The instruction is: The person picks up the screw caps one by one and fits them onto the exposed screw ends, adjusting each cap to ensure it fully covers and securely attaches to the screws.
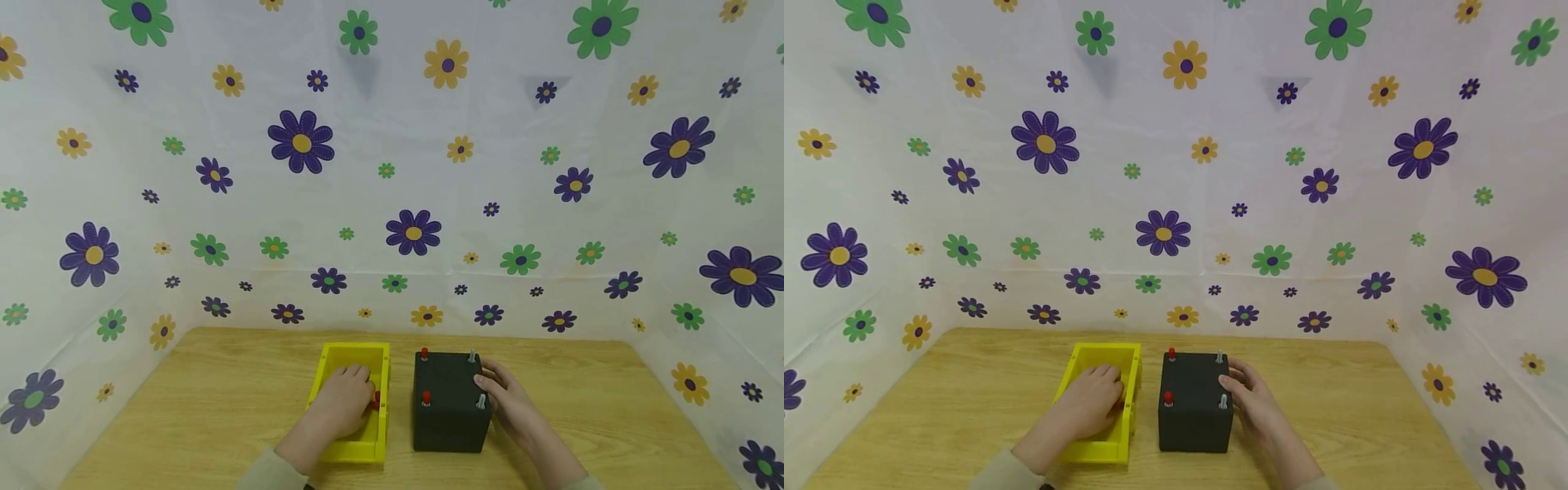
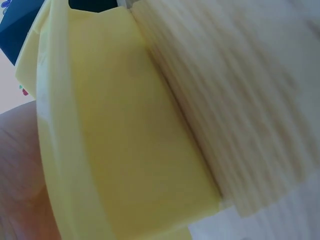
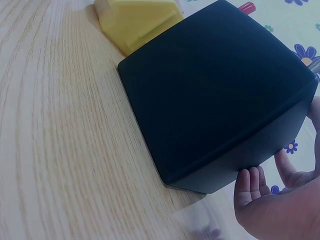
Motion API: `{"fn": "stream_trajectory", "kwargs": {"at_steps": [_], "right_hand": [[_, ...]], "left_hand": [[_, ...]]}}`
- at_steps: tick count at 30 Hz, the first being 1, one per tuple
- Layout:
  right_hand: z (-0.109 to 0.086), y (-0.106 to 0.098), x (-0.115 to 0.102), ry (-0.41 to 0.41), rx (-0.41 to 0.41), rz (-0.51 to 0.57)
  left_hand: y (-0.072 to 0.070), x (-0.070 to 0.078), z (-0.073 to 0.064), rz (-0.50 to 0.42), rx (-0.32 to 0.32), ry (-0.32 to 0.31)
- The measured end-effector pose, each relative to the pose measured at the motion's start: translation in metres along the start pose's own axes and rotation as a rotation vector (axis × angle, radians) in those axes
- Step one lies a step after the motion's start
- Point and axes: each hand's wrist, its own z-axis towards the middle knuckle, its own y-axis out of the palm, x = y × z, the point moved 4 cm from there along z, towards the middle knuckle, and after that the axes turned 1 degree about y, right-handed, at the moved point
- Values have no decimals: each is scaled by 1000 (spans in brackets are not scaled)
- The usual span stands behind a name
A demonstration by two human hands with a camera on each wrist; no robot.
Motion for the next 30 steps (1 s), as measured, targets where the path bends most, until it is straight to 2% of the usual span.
{"fn": "stream_trajectory", "kwargs": {"at_steps": [9,17,25,30], "right_hand": [[0,0,2,2,8,21],[1,-1,3,3,11,10],[0,0,2,5,4,5],[-1,0,1,6,3,-2]], "left_hand": [[-6,-3,-2,-56,-7,-7],[-17,-6,-3,-98,17,12],[-17,-11,0,-132,24,28],[-22,-11,0,-154,16,33]]}}
